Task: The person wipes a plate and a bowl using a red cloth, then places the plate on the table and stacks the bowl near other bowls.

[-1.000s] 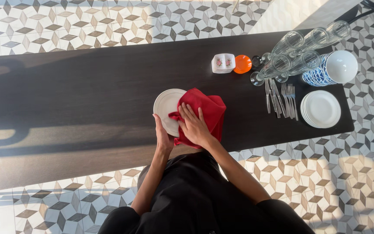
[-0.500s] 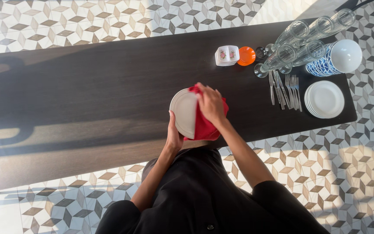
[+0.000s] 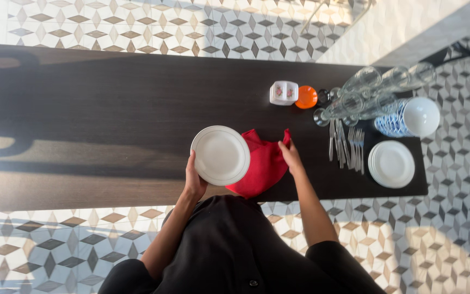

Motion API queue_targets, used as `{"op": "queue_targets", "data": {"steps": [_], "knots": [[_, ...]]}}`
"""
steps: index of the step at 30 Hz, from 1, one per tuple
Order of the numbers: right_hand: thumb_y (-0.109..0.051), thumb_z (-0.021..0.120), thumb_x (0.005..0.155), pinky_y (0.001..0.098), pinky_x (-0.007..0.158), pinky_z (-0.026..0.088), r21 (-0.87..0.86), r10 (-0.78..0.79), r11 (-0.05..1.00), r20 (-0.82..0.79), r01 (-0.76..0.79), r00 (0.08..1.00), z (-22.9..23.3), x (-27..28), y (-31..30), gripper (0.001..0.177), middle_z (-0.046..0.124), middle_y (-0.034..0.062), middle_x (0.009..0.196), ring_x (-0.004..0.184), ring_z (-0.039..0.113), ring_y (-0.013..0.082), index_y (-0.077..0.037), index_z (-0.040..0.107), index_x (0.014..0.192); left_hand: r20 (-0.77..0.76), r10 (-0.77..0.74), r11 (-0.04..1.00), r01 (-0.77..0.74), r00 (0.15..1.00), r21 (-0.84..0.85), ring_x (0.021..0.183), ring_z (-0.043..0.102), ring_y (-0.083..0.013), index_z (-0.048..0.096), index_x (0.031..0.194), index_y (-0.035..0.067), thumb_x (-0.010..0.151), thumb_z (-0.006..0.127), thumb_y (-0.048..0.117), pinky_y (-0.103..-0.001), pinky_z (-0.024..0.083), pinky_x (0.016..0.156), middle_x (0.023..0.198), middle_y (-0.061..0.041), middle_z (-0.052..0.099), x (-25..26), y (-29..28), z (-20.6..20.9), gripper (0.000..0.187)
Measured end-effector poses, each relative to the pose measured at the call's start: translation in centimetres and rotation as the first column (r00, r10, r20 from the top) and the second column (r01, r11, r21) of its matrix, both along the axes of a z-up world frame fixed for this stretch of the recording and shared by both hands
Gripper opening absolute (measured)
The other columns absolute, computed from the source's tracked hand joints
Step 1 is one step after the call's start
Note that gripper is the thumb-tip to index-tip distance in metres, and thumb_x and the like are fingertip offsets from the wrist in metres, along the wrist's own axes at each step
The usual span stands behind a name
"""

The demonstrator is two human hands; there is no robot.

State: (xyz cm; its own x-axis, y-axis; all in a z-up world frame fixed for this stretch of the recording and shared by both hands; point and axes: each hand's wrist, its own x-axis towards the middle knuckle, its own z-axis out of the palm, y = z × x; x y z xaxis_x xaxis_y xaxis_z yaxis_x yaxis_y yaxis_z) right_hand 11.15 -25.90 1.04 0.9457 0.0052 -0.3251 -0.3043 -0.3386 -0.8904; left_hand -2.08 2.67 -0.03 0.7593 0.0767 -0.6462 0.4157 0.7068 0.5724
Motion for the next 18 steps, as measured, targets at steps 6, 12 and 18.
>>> {"op": "queue_targets", "data": {"steps": [6, 12, 18], "knots": [[-0.029, 0.059, 0.103, 0.0463, 0.097, 0.044, -0.565, 0.017, 0.760, 0.513, 0.322, 0.858, -3.6, -2.4, 0.9, 0.046, 0.061, 0.0242, 0.134, 0.122, 0.056, 0.0346, -0.002, 0.057, 0.140, -0.011, 0.099, 0.995, -0.099, 0.995, -0.020, 0.136, 0.052, -0.0304, 0.041, 0.152, 0.007, 0.094, 0.040, 0.064, -0.047, 0.048, 0.107, 0.149, -0.017, 0.052, -0.2, -0.1, -2.1, 0.081], [-0.032, 0.047, 0.113, 0.0325, 0.085, 0.052, 0.603, -0.001, 0.795, -0.105, 0.065, 0.994, -6.2, -7.8, 5.3, 0.047, 0.068, 0.0112, 0.114, 0.100, 0.065, 0.0165, -0.003, 0.055, 0.148, 0.077, 0.103, 0.995, -0.102, 0.992, -0.014, 0.128, 0.060, -0.0318, 0.041, 0.150, 0.003, 0.093, 0.043, 0.063, -0.044, 0.056, 0.098, 0.141, -0.021, 0.057, -1.0, -1.3, -4.7, 0.082], [-0.012, 0.052, 0.104, 0.0328, 0.087, 0.056, 0.617, 0.250, 0.784, -0.207, -0.072, 0.946, -5.6, -7.4, 6.3, 0.051, 0.066, 0.0085, 0.116, 0.103, 0.067, 0.0145, -0.004, 0.041, 0.153, -0.015, 0.075, 0.982, -0.072, 0.997, 0.174, 0.131, 0.058, -0.0269, 0.042, 0.151, -0.001, 0.102, 0.046, 0.058, -0.036, 0.049, 0.105, 0.143, -0.019, 0.059, -2.7, -0.1, -9.1, 0.077]]}}
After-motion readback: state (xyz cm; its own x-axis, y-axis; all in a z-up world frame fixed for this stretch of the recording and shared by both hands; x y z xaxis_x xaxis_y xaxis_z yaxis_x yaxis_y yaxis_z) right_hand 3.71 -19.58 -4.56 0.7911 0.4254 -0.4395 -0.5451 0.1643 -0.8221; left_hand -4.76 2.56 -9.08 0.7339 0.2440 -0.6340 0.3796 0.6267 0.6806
